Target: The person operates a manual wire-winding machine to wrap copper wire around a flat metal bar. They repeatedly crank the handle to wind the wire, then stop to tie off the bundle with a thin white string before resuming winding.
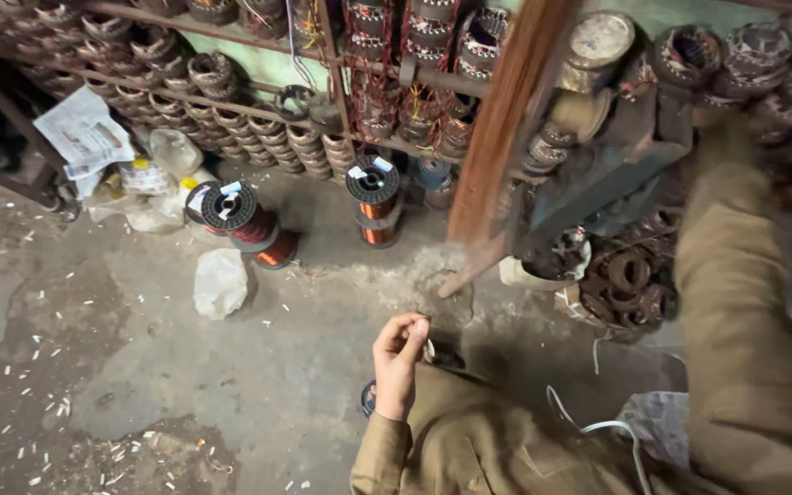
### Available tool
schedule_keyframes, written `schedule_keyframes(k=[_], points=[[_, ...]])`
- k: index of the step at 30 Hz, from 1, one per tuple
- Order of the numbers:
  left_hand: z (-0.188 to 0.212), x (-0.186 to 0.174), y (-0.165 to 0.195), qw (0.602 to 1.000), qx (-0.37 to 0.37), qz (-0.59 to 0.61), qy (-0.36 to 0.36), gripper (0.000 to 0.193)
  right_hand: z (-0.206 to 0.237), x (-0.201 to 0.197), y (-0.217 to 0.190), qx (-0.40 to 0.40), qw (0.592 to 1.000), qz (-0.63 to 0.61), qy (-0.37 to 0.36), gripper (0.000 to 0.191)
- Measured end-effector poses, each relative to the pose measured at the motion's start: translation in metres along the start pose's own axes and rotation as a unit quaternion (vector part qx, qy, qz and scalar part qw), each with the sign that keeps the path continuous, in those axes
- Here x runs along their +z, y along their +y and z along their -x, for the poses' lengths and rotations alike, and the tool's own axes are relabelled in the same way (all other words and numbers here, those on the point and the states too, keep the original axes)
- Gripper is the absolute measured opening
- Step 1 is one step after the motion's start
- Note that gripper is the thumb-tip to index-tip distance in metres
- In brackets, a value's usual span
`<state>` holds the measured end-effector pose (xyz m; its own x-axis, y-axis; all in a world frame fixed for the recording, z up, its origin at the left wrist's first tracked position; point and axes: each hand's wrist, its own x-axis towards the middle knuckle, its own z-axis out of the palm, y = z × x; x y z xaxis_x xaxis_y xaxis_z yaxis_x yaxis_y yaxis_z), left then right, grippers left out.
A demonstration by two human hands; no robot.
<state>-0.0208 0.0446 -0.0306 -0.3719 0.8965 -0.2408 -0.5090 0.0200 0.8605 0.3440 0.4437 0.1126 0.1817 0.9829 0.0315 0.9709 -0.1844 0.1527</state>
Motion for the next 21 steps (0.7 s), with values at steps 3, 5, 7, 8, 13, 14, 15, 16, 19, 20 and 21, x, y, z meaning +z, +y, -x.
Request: schedule_keyframes(k=[3, 5, 7, 8, 13, 14, 15, 16, 19, 20, 21], points=[[0.007, -0.003, 0.0, 1.0, 0.003, 0.012, -0.005, 0.011, 0.027, 0.028, -0.045, -0.015, 0.998, -0.016, -0.062, 0.041], [0.011, -0.005, 0.002, 1.0, 0.006, 0.016, -0.008, 0.011, 0.058, 0.05, -0.067, -0.041, 0.993, -0.029, -0.11, 0.042], [0.013, -0.007, 0.004, 1.0, 0.012, 0.01, -0.015, 0.011, 0.098, 0.075, -0.069, -0.05, 0.986, -0.033, -0.153, 0.043], [0.014, -0.007, 0.005, 1.0, 0.004, 0.018, -0.017, 0.012, 0.12, 0.088, -0.062, -0.052, 0.983, -0.037, -0.175, 0.044], [0.004, -0.006, 0.006, 1.0, -0.002, 0.012, -0.025, 0.013, 0.203, 0.126, 0.024, 0.008, 0.98, -0.036, -0.195, 0.046], [0.001, -0.006, 0.006, 1.0, -0.009, 0.013, -0.024, 0.014, 0.212, 0.123, 0.043, 0.02, 0.982, -0.035, -0.186, 0.047], [-0.002, -0.006, 0.005, 0.999, -0.015, 0.014, -0.025, 0.014, 0.214, 0.114, 0.062, 0.029, 0.99, -0.047, -0.133, 0.046], [-0.004, -0.005, 0.003, 0.999, -0.022, 0.019, -0.022, 0.015, 0.216, 0.103, 0.077, 0.035, 0.995, -0.054, -0.081, 0.045], [-0.01, -0.006, 0.0, 1.0, -0.015, -0.009, -0.008, 0.015, 0.173, 0.046, 0.099, -0.035, 0.996, -0.067, 0.044, 0.043], [-0.011, -0.005, -0.002, 1.0, -0.008, 0.004, -0.011, 0.015, 0.147, 0.026, 0.097, -0.097, 0.989, -0.043, 0.107, 0.052], [-0.012, -0.006, -0.002, 1.0, 0.001, 0.016, -0.013, 0.015, 0.12, 0.012, 0.09, -0.097, 0.99, -0.016, 0.105, 0.049]])
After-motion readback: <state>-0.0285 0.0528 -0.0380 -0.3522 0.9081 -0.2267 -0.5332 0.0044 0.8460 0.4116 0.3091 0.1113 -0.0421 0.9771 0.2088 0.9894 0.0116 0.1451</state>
